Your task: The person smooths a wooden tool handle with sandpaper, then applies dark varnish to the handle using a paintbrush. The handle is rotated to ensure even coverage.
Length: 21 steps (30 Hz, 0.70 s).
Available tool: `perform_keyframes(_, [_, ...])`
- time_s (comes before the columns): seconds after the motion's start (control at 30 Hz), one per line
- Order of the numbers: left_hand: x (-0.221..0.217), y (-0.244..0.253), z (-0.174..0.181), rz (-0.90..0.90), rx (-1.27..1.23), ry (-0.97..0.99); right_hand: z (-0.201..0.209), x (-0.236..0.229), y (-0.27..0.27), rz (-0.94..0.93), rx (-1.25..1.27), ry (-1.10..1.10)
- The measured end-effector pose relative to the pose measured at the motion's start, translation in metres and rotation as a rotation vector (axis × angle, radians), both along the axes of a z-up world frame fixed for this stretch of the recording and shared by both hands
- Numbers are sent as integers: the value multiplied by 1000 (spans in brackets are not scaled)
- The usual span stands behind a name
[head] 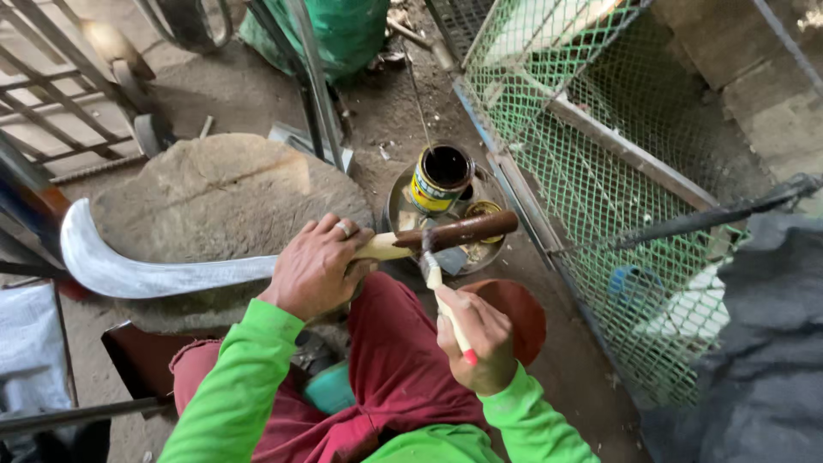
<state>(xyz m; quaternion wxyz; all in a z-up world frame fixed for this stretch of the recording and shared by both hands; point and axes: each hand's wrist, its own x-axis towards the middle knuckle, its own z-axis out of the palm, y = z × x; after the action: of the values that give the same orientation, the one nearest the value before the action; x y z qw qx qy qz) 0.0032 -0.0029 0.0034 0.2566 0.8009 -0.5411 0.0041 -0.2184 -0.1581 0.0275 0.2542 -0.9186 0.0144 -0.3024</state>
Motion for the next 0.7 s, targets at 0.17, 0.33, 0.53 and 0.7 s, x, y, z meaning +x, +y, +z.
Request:
perform_keyframes(0.17, [-4,2,-3,8,-46,8,0,-11,-18,101,45,-67])
perform_keyframes(0.33, [-4,4,-4,-5,-11,29,-2,-25,-61,-135,80,-15])
perform_keyframes(0.53, [-1,3,-4,17,-30,-7,-3,-33,-61,-288,-63,-3])
perform_keyframes(0.7, [-2,1,-1,0,-21,13,-10,-11,-14,-50,-90,-37])
